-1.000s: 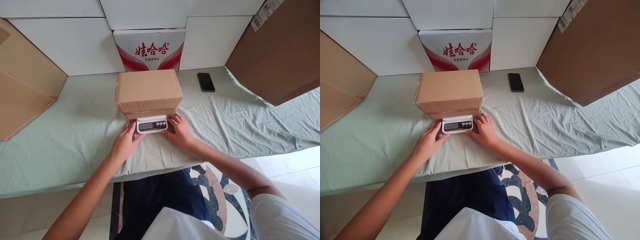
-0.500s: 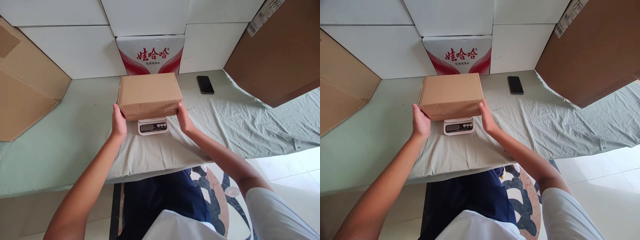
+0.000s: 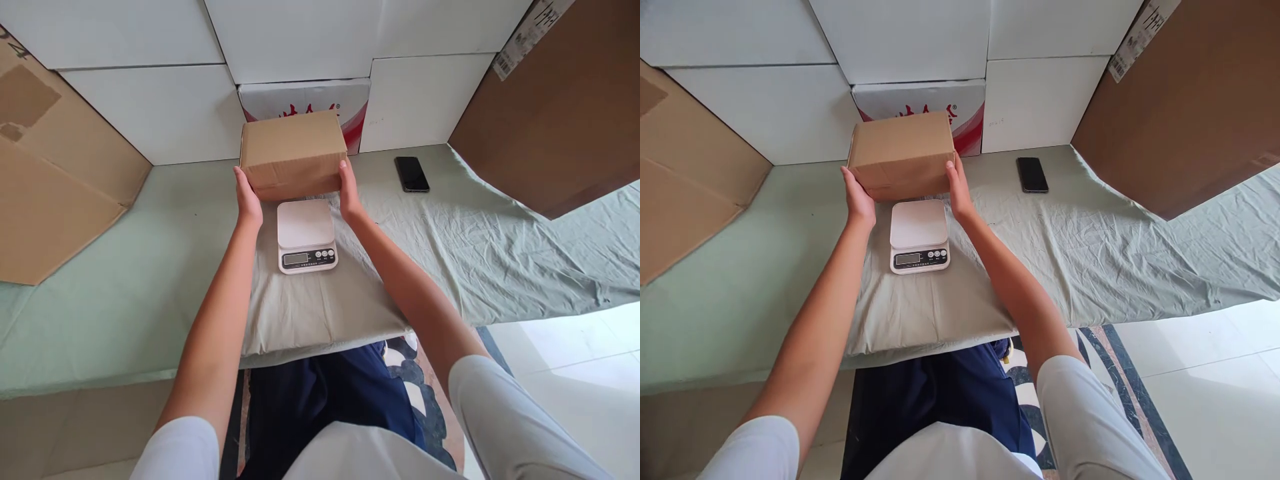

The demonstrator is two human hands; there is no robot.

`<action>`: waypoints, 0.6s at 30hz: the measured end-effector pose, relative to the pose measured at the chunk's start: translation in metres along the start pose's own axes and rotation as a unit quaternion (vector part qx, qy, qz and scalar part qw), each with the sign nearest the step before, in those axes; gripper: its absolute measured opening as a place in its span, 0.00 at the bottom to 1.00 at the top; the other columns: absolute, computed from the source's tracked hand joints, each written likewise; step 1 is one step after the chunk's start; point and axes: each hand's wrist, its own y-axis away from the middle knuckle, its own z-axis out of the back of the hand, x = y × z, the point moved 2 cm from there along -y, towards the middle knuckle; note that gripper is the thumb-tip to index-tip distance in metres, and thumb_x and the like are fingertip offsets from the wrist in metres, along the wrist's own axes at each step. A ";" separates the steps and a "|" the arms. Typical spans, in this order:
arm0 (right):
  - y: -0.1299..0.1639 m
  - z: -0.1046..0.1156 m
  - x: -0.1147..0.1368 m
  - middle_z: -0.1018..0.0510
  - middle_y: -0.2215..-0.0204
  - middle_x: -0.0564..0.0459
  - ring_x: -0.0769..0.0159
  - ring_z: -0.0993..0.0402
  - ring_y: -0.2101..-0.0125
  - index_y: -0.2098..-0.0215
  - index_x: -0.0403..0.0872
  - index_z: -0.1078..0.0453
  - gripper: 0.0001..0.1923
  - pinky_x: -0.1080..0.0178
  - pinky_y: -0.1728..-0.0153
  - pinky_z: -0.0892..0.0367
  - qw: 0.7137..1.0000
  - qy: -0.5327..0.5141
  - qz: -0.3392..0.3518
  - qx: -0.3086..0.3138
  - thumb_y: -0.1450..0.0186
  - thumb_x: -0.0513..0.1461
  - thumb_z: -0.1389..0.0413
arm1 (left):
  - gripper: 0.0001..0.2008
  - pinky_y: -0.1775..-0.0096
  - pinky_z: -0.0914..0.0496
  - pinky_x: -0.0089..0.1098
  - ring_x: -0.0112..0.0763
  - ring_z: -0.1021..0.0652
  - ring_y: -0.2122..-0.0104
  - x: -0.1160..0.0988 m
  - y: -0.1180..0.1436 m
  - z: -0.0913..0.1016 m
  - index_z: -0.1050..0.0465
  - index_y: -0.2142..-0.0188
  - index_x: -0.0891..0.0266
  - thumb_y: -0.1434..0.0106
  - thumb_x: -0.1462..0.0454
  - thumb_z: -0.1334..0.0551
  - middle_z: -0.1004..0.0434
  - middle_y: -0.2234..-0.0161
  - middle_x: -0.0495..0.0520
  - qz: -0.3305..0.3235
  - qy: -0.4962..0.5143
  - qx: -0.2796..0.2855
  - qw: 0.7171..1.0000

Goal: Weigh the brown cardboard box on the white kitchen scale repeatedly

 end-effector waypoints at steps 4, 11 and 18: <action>-0.002 -0.005 -0.026 0.42 0.24 0.52 0.63 0.48 0.23 0.23 0.51 0.57 0.53 0.52 0.21 0.49 0.999 -0.013 -0.024 -0.026 0.34 0.71 0.76 | 0.51 0.29 0.37 0.42 0.43 0.34 0.27 0.029 -0.003 -0.002 0.28 0.40 0.59 0.39 0.25 0.60 0.29 0.32 0.65 0.042 -0.009 -0.005 0.999; 0.000 -0.006 -0.044 0.37 0.26 0.51 0.61 0.44 0.24 0.27 0.50 0.44 0.48 0.54 0.22 0.48 0.992 -0.117 -0.034 -0.039 0.33 0.70 0.62 | 0.52 0.28 0.39 0.42 0.44 0.33 0.28 0.052 -0.004 0.014 0.29 0.37 0.60 0.40 0.25 0.57 0.31 0.31 0.65 0.043 -0.053 0.008 0.998; -0.003 -0.004 -0.051 0.28 0.32 0.50 0.53 0.45 0.24 0.35 0.50 0.33 0.48 0.50 0.21 0.51 0.981 -0.178 -0.037 -0.071 0.39 0.71 0.52 | 0.47 0.25 0.50 0.41 0.45 0.39 0.25 0.057 -0.005 0.024 0.28 0.37 0.60 0.37 0.29 0.52 0.34 0.29 0.64 0.017 -0.106 0.025 0.994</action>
